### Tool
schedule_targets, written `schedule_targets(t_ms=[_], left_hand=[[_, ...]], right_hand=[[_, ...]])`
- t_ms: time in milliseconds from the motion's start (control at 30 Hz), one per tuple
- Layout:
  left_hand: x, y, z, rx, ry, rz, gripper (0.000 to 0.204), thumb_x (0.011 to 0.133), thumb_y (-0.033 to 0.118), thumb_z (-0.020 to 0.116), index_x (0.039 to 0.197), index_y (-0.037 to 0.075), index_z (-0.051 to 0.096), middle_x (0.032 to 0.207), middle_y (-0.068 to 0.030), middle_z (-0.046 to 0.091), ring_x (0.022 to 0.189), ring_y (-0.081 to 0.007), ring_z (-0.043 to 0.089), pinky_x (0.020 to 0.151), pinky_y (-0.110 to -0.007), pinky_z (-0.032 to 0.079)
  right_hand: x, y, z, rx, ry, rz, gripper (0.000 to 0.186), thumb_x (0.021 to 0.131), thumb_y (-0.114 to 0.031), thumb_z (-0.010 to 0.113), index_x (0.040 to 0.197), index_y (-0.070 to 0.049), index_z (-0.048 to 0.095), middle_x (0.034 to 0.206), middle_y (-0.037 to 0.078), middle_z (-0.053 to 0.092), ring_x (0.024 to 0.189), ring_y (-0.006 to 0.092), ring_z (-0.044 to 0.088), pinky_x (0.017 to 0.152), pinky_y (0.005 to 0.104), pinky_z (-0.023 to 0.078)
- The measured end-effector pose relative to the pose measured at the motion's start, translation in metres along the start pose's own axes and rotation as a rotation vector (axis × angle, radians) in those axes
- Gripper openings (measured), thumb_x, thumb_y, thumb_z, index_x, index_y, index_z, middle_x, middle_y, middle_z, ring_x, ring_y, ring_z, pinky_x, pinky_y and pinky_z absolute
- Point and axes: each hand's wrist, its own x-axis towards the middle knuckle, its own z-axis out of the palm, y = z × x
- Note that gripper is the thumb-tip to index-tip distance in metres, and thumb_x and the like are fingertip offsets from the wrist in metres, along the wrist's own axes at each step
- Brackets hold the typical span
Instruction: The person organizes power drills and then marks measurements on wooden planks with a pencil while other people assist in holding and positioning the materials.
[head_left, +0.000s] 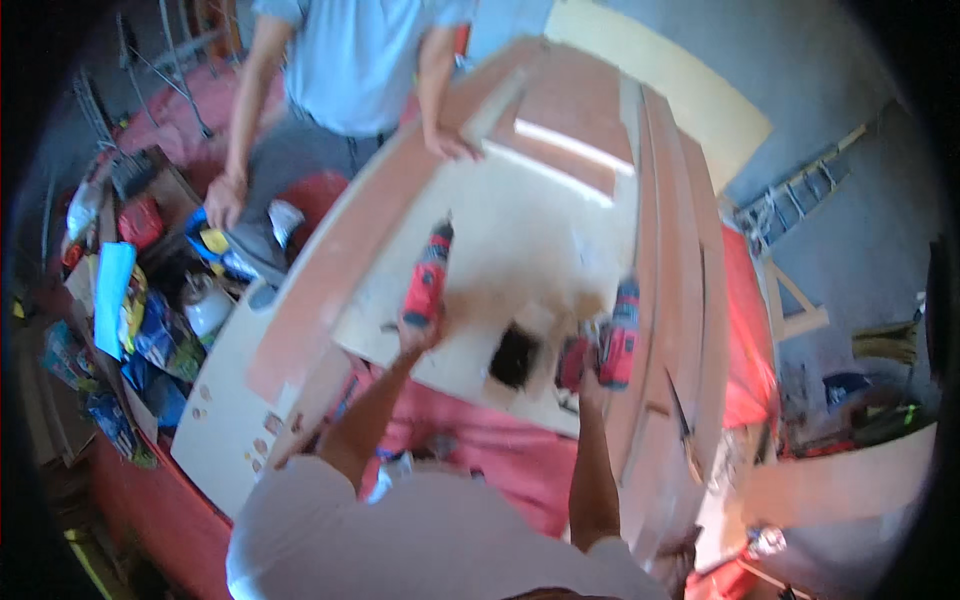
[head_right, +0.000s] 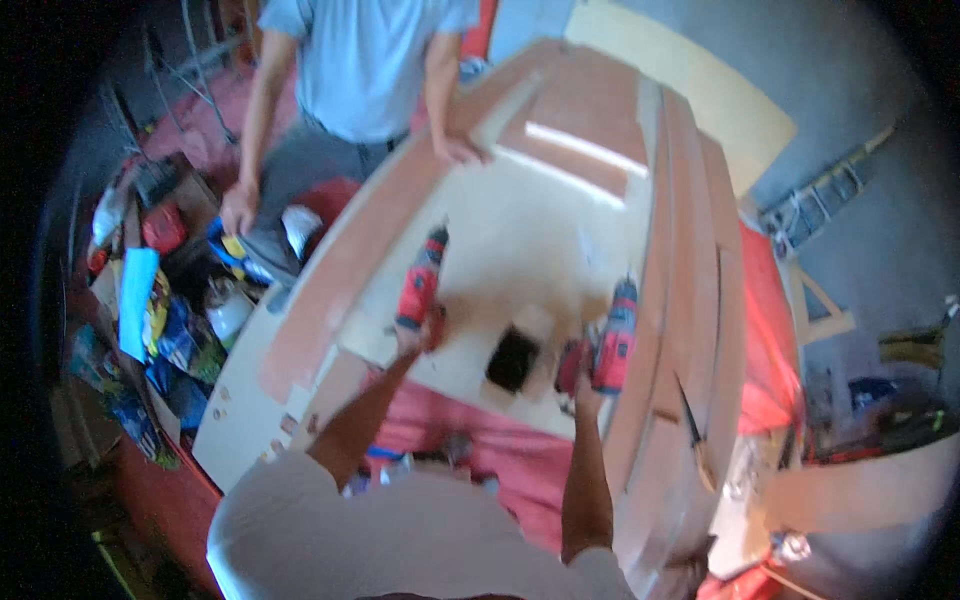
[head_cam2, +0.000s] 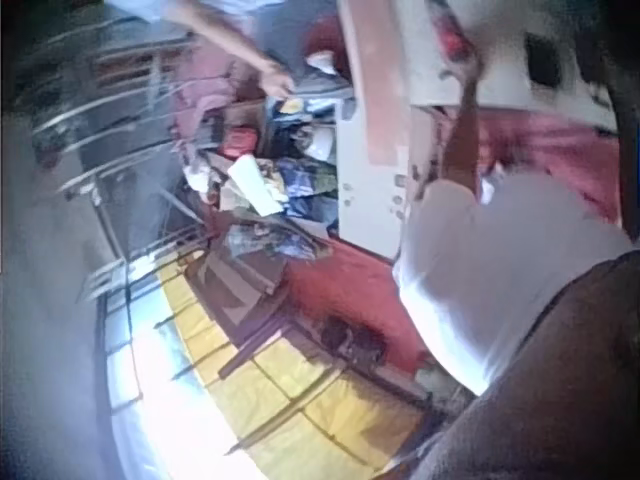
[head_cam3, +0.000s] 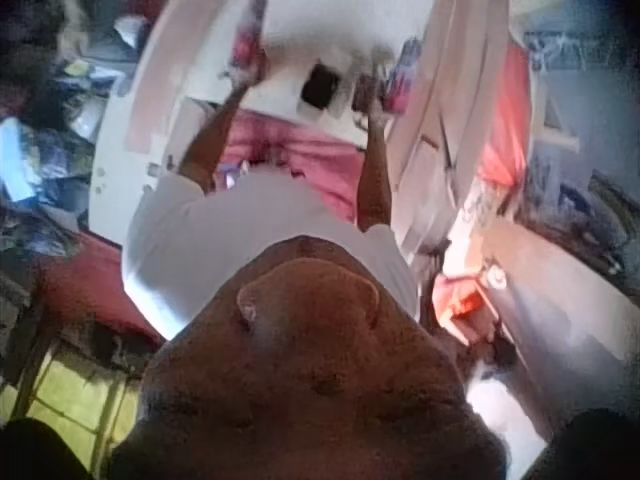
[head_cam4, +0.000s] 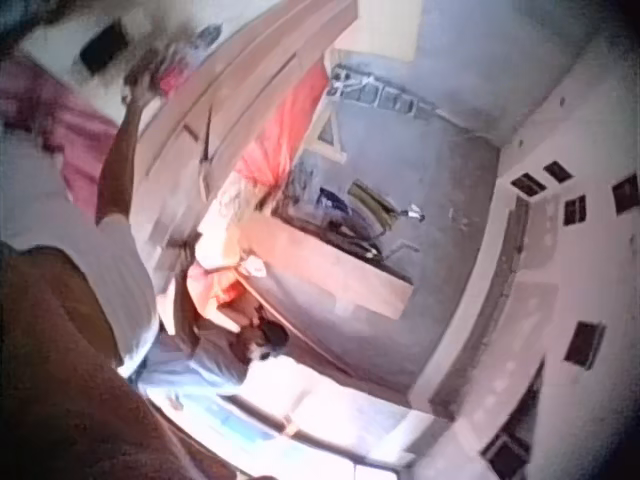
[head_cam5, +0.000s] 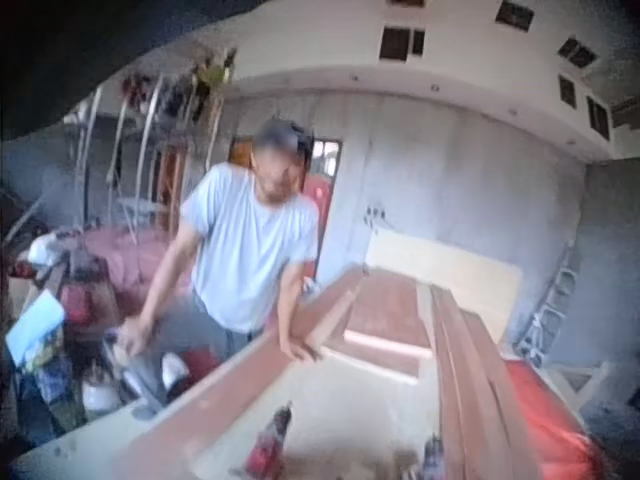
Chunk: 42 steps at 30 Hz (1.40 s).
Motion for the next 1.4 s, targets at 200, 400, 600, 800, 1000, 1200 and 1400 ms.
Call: schedule_targets(t_ms=[200, 400, 600, 800, 1000, 1200, 1400], left_hand=[[-0.014, -0.001, 0.027, -0.167, 0.297, 0.331, 0.025, 0.085, 0.031, 0.056, 0.090, 0.007, 0.058, 0.075, -0.0077, 0.059, 0.075, -0.0235, 0.059, 0.067, -0.036, 0.044], [-0.014, 0.022, 0.009, -0.202, 0.220, 0.321, 0.031, 0.087, 0.038, 0.053, 0.082, 0.008, 0.060, 0.066, -0.0059, 0.058, 0.063, -0.0211, 0.058, 0.060, -0.038, 0.045], [-0.001, 0.011, -0.008, -0.062, 0.147, 0.276, 0.039, 0.090, 0.034, 0.049, 0.120, 0.010, 0.055, 0.115, -0.0115, 0.059, 0.108, -0.0261, 0.055, 0.089, -0.037, 0.043], [-0.008, 0.018, 0.005, -0.127, 0.186, 0.343, 0.038, 0.089, 0.030, 0.050, 0.122, 0.011, 0.055, 0.117, -0.0117, 0.059, 0.111, -0.0285, 0.054, 0.092, -0.039, 0.041], [-0.018, 0.017, 0.015, -0.257, 0.201, 0.314, 0.032, 0.085, 0.029, 0.058, 0.109, 0.006, 0.059, 0.102, -0.0078, 0.063, 0.099, -0.0221, 0.060, 0.084, -0.035, 0.045], [0.000, -0.013, 0.007, -0.187, 0.233, 0.195, 0.032, 0.087, 0.032, 0.059, 0.104, 0.006, 0.061, 0.096, -0.0058, 0.064, 0.090, -0.0194, 0.060, 0.080, -0.034, 0.046], [0.004, -0.022, -0.001, -0.061, 0.233, 0.231, 0.029, 0.087, 0.029, 0.057, 0.106, 0.007, 0.063, 0.097, -0.0072, 0.065, 0.094, -0.0202, 0.059, 0.084, -0.034, 0.045]], right_hand=[[0.001, 0.052, 0.000, -0.352, 0.056, -0.071, 0.046, 0.085, -0.027, 0.063, 0.122, -0.003, 0.049, 0.116, 0.010, 0.057, 0.110, 0.0237, 0.052, 0.095, 0.0361, 0.040], [-0.012, 0.086, 0.014, -0.601, -0.002, -0.410, 0.047, 0.088, -0.031, 0.051, 0.128, -0.006, 0.047, 0.126, 0.018, 0.050, 0.121, 0.0313, 0.043, 0.102, 0.0432, 0.031], [-0.007, 0.092, 0.032, -0.525, 0.131, -0.232, 0.046, 0.087, -0.034, 0.058, 0.120, -0.003, 0.050, 0.120, 0.014, 0.055, 0.114, 0.0278, 0.049, 0.098, 0.0403, 0.036], [0.007, 0.113, 0.009, -0.138, 0.032, -0.012, 0.044, 0.085, -0.031, 0.063, 0.117, -0.002, 0.052, 0.112, 0.012, 0.059, 0.106, 0.0262, 0.055, 0.094, 0.0373, 0.038], [-0.010, 0.108, 0.001, -0.389, 0.143, -0.179, 0.040, 0.085, -0.030, 0.062, 0.113, -0.004, 0.054, 0.103, 0.010, 0.060, 0.096, 0.0242, 0.057, 0.085, 0.0349, 0.043], [-0.024, 0.055, 0.011, -0.249, -0.125, 0.023, 0.036, 0.078, -0.017, 0.070, 0.107, -0.001, 0.054, 0.091, 0.005, 0.060, 0.087, 0.0181, 0.057, 0.080, 0.0328, 0.045], [-0.076, 0.054, -0.009, -0.323, 0.091, -0.273, 0.057, 0.075, -0.008, 0.071, 0.124, 0.000, 0.044, 0.115, 0.017, 0.051, 0.102, 0.0267, 0.054, 0.087, 0.0350, 0.045]])
